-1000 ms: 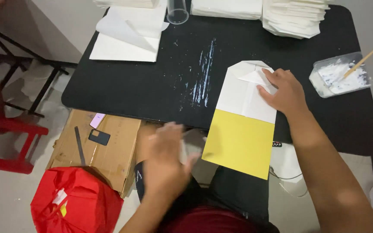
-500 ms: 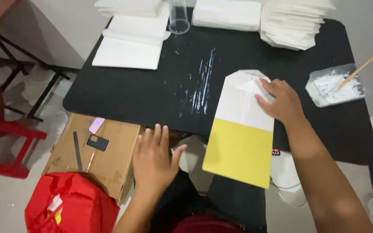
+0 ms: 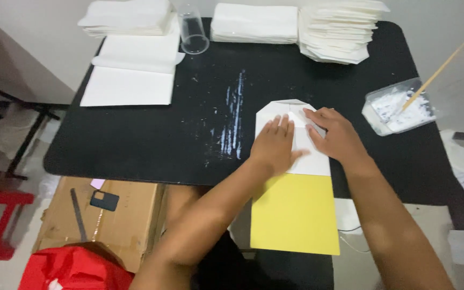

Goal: Assembling paper bags by folding paper sheets and applying glue with a brush.

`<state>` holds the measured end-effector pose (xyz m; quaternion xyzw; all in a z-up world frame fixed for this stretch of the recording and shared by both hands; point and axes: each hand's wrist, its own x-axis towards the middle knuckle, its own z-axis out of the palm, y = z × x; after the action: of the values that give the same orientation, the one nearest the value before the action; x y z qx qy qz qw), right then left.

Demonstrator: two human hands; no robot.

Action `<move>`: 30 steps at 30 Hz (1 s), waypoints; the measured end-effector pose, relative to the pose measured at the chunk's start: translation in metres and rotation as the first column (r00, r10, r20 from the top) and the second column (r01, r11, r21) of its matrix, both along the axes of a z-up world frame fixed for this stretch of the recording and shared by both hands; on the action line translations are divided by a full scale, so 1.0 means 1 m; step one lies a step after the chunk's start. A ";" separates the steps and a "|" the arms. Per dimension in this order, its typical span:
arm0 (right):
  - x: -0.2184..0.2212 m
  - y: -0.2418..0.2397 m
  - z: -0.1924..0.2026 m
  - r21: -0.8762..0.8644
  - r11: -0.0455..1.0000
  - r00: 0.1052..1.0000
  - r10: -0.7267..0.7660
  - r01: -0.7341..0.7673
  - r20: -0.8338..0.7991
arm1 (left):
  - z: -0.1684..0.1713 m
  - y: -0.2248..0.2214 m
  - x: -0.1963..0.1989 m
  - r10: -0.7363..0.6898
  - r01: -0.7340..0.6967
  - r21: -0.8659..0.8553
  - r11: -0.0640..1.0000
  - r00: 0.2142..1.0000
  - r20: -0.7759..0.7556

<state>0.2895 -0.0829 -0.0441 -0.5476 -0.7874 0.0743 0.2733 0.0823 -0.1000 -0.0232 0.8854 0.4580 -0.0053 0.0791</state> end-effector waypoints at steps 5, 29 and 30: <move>0.002 0.000 0.002 -0.025 0.998 0.990 0.057 -0.061 -0.126 | 0.032 -0.082 -0.023 -0.318 0.385 -0.242 0.891 0.908 0.272; -0.014 -0.016 0.029 -0.070 0.996 0.904 0.026 -0.062 -0.426 | 0.035 -0.088 -0.044 0.808 0.869 -0.350 0.350 -0.091 0.583; -0.015 -0.017 0.032 -0.075 0.995 0.907 0.023 -0.060 -0.420 | 0.031 -0.082 -0.046 0.780 0.862 -0.283 0.420 -0.183 0.598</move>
<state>0.2745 -0.1003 -0.0123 -0.5133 -0.7179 0.2296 0.4104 0.0361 -0.1821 0.0076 0.2976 0.0443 0.4274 0.8526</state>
